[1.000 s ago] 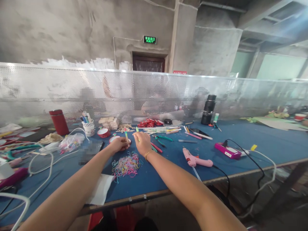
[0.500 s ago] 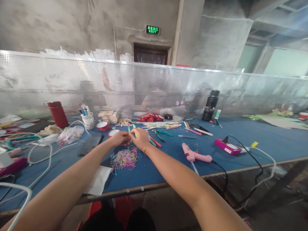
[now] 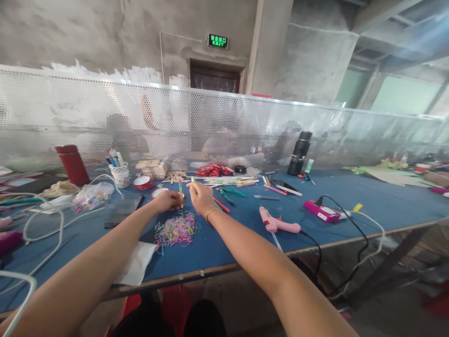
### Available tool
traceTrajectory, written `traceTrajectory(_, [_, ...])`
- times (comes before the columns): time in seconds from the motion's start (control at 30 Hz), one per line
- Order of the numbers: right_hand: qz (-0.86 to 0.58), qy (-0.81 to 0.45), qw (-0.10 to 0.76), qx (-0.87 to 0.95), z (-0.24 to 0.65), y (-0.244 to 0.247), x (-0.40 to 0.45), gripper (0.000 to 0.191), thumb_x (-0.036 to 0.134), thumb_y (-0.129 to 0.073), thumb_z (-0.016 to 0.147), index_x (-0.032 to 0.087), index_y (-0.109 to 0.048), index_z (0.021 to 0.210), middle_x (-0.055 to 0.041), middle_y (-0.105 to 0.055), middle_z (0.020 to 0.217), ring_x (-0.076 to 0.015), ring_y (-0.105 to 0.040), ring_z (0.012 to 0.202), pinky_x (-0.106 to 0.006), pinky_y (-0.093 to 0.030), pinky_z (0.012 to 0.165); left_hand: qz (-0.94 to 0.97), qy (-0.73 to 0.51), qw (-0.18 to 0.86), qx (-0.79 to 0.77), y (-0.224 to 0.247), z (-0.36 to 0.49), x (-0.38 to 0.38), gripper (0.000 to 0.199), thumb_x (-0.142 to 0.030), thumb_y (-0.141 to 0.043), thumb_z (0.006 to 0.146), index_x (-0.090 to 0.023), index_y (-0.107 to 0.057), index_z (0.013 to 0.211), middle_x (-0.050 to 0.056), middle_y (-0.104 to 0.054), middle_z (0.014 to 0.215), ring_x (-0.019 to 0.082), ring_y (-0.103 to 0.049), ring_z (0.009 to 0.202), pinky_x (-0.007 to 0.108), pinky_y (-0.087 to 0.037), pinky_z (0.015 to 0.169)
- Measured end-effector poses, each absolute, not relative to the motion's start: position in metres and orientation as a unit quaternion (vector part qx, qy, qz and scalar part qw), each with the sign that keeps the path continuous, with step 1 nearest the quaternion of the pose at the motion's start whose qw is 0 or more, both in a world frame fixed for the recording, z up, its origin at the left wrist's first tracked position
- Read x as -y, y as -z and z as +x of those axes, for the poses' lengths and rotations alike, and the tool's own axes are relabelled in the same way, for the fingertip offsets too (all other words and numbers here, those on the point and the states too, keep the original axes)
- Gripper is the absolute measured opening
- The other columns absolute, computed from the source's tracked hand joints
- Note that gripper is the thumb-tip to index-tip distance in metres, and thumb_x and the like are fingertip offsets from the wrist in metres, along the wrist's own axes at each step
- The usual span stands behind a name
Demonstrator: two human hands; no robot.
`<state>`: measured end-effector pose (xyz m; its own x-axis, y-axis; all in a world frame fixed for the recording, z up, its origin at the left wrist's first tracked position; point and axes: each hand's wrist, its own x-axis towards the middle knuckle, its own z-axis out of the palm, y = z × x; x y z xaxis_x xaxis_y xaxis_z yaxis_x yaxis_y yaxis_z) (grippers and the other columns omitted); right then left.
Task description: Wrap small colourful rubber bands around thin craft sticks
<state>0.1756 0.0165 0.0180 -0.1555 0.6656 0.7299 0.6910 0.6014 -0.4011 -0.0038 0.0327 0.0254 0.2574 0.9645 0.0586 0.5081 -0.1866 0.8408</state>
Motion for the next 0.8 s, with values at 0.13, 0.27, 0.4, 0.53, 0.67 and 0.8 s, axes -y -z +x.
traceTrajectory(0.13, [-0.471, -0.008, 0.538, 0.699, 0.201, -0.03, -0.024, 0.042, 0.022, -0.03, 0.097, 0.023, -0.042, 0.138, -0.0036, -0.069, 0.104, -0.0145, -0.063, 0.087, -0.027, -0.043, 0.085, 0.694, -0.312, 0.386, -0.522, -0.023, -0.005, -0.036, 0.023, -0.035, -0.076, 0.062, -0.015, -0.067, 0.068, 0.001, -0.063, 0.059, 0.01, -0.055, 0.054, 0.019, -0.04, 0.049])
traceTrajectory(0.27, [-0.525, -0.038, 0.567, 0.634, 0.228, -0.047, -0.036, 0.048, 0.019, -0.029, 0.096, 0.02, -0.028, 0.144, -0.0071, -0.068, 0.112, -0.0121, -0.064, 0.077, -0.025, -0.047, 0.076, 0.69, -0.307, 0.382, -0.533, -0.022, -0.004, -0.038, 0.027, -0.037, -0.079, 0.059, -0.014, -0.067, 0.065, 0.001, -0.061, 0.055, 0.009, -0.053, 0.052, 0.019, -0.04, 0.048])
traceTrajectory(0.4, [-0.571, -0.088, 0.498, 0.646, 0.248, -0.061, -0.039, 0.029, 0.025, -0.038, 0.095, 0.015, -0.055, 0.117, -0.0066, -0.072, 0.099, -0.0117, -0.065, 0.076, -0.022, -0.046, 0.07, 0.704, -0.301, 0.363, -0.531, -0.023, -0.004, -0.038, 0.027, -0.039, -0.077, 0.061, -0.014, -0.067, 0.062, 0.001, -0.061, 0.054, 0.009, -0.053, 0.051, 0.018, -0.04, 0.048])
traceTrajectory(0.53, [-0.616, 0.013, 0.359, 0.701, 0.266, -0.061, -0.012, 0.015, 0.032, -0.059, 0.085, 0.02, -0.069, 0.087, -0.0015, -0.072, 0.086, -0.0143, -0.063, 0.078, -0.021, -0.039, 0.065, 0.719, -0.297, 0.359, -0.516, -0.025, -0.003, -0.037, 0.026, -0.039, -0.076, 0.061, -0.015, -0.065, 0.059, 0.001, -0.061, 0.054, 0.01, -0.053, 0.051, 0.019, -0.039, 0.047])
traceTrajectory(0.67, [-0.638, -0.01, 0.267, 0.722, 0.273, -0.049, 0.03, 0.024, 0.032, -0.054, 0.087, 0.02, -0.07, 0.074, 0.0007, -0.067, 0.066, -0.0115, -0.057, 0.06, -0.022, -0.031, 0.054, 0.731, -0.281, 0.355, -0.51, -0.026, -0.004, -0.038, 0.025, -0.038, -0.076, 0.06, -0.016, -0.065, 0.058, 0.0, -0.059, 0.05, 0.01, -0.052, 0.05, 0.019, -0.037, 0.046])
traceTrajectory(0.8, [-0.659, 0.001, 0.235, 0.715, 0.258, -0.035, 0.055, 0.024, 0.031, -0.052, 0.09, 0.02, -0.067, 0.075, -0.0009, -0.068, 0.075, -0.0116, -0.057, 0.061, -0.023, -0.029, 0.055, 0.735, -0.29, 0.359, -0.497, -0.025, -0.005, -0.039, 0.025, -0.037, -0.075, 0.061, -0.016, -0.063, 0.055, 0.001, -0.06, 0.052, 0.01, -0.053, 0.051, 0.019, -0.037, 0.046])
